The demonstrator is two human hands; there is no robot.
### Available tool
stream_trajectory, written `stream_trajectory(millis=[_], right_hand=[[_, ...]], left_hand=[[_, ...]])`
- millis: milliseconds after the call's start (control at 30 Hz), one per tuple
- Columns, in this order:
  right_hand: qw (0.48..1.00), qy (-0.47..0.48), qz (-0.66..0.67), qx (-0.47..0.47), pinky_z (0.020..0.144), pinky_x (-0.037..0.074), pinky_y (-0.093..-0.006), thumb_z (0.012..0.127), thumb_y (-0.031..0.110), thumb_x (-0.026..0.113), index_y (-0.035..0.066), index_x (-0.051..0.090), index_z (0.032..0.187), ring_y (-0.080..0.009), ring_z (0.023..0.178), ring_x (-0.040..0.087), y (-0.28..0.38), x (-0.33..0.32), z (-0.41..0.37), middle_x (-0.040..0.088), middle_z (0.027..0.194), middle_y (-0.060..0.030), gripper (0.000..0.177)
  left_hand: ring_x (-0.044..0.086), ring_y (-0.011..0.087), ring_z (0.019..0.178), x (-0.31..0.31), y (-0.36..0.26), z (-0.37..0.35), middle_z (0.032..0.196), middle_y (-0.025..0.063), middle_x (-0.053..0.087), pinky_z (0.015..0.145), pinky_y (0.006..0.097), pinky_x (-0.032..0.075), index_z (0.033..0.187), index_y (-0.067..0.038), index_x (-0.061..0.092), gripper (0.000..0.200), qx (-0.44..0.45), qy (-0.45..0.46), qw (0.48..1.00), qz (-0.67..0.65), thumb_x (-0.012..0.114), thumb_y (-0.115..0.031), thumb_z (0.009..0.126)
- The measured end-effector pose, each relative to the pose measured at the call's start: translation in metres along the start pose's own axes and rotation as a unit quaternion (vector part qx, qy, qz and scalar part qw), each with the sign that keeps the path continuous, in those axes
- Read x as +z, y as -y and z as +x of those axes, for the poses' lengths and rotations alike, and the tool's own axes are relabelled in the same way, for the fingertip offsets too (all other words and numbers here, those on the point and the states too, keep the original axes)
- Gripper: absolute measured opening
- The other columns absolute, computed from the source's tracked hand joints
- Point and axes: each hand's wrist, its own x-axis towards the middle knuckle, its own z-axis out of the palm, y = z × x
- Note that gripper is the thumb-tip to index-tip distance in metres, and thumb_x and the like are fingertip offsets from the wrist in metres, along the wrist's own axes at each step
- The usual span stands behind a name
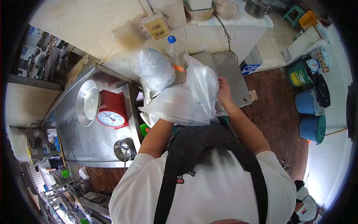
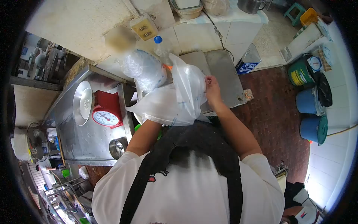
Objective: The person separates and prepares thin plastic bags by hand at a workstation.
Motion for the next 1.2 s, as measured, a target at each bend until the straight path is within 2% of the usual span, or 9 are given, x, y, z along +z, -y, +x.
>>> stream_trajectory(millis=[167,333,400,567,667,833,933,1033,1200], right_hand=[[0.986,0.022,-0.154,-0.062,0.071,0.052,-0.0364,0.099,0.016,0.053,0.002,0.058,0.107,-0.0256,0.079,0.065,-0.013,-0.004,0.003,0.066,0.096,-0.0121,0.018],[0.943,0.187,0.226,0.156,0.074,0.054,-0.0347,0.094,0.017,0.060,0.003,0.059,0.114,-0.0230,0.086,0.066,-0.066,0.000,0.029,0.066,0.097,-0.0112,0.024],[0.936,0.213,0.214,0.178,0.075,0.054,-0.0335,0.093,0.019,0.062,0.003,0.059,0.117,-0.0210,0.089,0.066,-0.072,-0.010,0.038,0.066,0.098,-0.0106,0.029],[0.985,0.116,-0.020,0.125,0.076,0.052,-0.0288,0.096,0.022,0.062,0.000,0.057,0.121,-0.0149,0.092,0.062,0.005,-0.052,0.027,0.064,0.102,-0.0079,0.034],[0.999,0.012,-0.011,-0.047,0.075,0.048,-0.0265,0.097,0.017,0.060,0.003,0.058,0.120,-0.0102,0.086,0.057,0.099,-0.055,0.016,0.061,0.097,-0.0024,0.027],[0.941,0.098,-0.070,-0.316,0.079,0.050,-0.0294,0.093,0.012,0.064,0.001,0.061,0.114,-0.0170,0.088,0.061,0.238,-0.018,-0.034,0.062,0.099,-0.0070,0.024],[0.869,0.125,-0.154,-0.454,0.079,0.051,-0.0332,0.086,0.009,0.068,0.001,0.063,0.111,-0.0259,0.087,0.064,0.271,0.024,-0.057,0.060,0.102,-0.0111,0.026],[0.873,0.182,-0.199,-0.407,0.084,0.050,-0.0357,0.085,0.010,0.071,0.002,0.063,0.112,-0.0277,0.094,0.063,0.265,0.034,-0.057,0.059,0.105,-0.0114,0.029],[0.916,0.255,-0.059,-0.304,0.084,0.050,-0.0352,0.083,0.011,0.072,0.002,0.064,0.110,-0.0246,0.093,0.062,0.265,0.029,-0.054,0.058,0.103,-0.0115,0.029]], left_hand=[[0.063,0.0175,0.096,0.013,0.042,0.026,0.107,0.0080,0.066,0.083,0.0294,0.051,0.120,-0.002,0.060,0.029,-0.016,-0.019,0.998,0.059,0.059,-0.019,0.096],[0.062,0.0173,0.097,0.027,0.062,0.033,0.108,0.0080,0.065,0.084,0.0289,0.050,0.120,-0.002,0.060,0.029,-0.018,-0.042,0.994,0.101,0.060,-0.020,0.096],[0.061,0.0172,0.097,0.025,0.055,0.027,0.108,0.0081,0.065,0.084,0.0287,0.050,0.120,-0.002,0.060,0.029,-0.014,-0.048,0.994,0.095,0.060,-0.020,0.096],[0.061,0.0171,0.099,0.002,-0.013,-0.033,0.108,0.0081,0.065,0.085,0.0282,0.049,0.120,-0.003,0.060,0.029,0.090,-0.078,0.992,0.039,0.061,-0.021,0.096],[0.060,0.0170,0.099,-0.003,-0.066,-0.069,0.109,0.0081,0.064,0.086,0.0279,0.048,0.119,-0.003,0.059,0.030,0.168,-0.054,0.984,0.027,0.061,-0.021,0.096],[0.059,0.0168,0.100,0.016,-0.131,-0.106,0.109,0.0081,0.064,0.087,0.0274,0.047,0.119,-0.003,0.059,0.030,0.233,0.082,0.968,0.041,0.061,-0.022,0.096],[0.058,0.0169,0.103,0.035,-0.133,-0.097,0.112,0.0086,0.063,0.089,0.0268,0.046,0.122,-0.003,0.058,0.032,0.170,0.153,0.967,-0.110,0.062,-0.022,0.096],[0.058,0.0160,0.103,0.069,-0.180,-0.141,0.113,0.0084,0.061,0.090,0.0276,0.047,0.124,-0.002,0.056,0.032,0.151,0.148,0.964,-0.162,0.060,-0.020,0.098],[0.058,0.0167,0.102,0.074,-0.211,-0.164,0.112,0.0088,0.061,0.089,0.0287,0.048,0.125,-0.001,0.056,0.033,0.107,0.189,0.971,-0.099,0.060,-0.020,0.097]])
